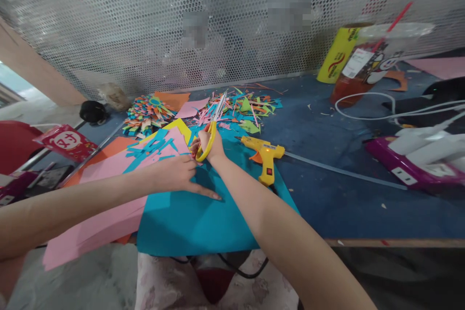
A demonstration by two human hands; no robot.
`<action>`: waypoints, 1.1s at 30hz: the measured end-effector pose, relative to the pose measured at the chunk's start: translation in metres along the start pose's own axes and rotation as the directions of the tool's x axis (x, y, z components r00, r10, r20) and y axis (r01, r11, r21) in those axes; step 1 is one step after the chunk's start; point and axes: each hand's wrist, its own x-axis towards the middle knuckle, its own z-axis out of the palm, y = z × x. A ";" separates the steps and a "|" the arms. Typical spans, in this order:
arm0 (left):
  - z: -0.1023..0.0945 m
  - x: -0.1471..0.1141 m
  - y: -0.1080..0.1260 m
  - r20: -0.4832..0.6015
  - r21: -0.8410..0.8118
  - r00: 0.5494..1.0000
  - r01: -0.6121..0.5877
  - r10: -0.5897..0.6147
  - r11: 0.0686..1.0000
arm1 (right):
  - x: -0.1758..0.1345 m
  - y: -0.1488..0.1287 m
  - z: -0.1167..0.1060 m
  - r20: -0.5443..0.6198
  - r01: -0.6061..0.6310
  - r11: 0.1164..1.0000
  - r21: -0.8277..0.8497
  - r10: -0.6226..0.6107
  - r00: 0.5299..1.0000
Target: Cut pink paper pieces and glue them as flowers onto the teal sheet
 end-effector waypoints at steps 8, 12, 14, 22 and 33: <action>0.002 0.000 -0.003 -0.017 0.000 1.000 -0.006 0.006 1.000 | 0.001 0.001 0.000 0.006 -0.004 1.000 0.030 0.004 1.000; -0.003 0.001 -0.007 0.054 -0.041 0.998 -0.036 0.038 0.999 | 0.000 0.000 0.000 0.003 -0.032 0.999 0.033 0.032 0.999; -0.006 0.001 -0.008 0.077 -0.065 0.996 -0.046 0.051 0.997 | 0.000 0.000 -0.001 0.005 -0.041 0.999 0.032 0.041 0.999; -0.013 0.001 -0.010 0.072 -0.276 0.997 0.051 -0.032 0.960 | -0.004 -0.003 0.001 0.005 -0.018 0.999 0.037 0.018 1.000; -0.012 -0.002 -0.009 0.081 -0.157 0.996 -0.010 0.023 0.988 | -0.005 -0.004 0.001 0.003 -0.056 0.998 -0.038 0.056 0.998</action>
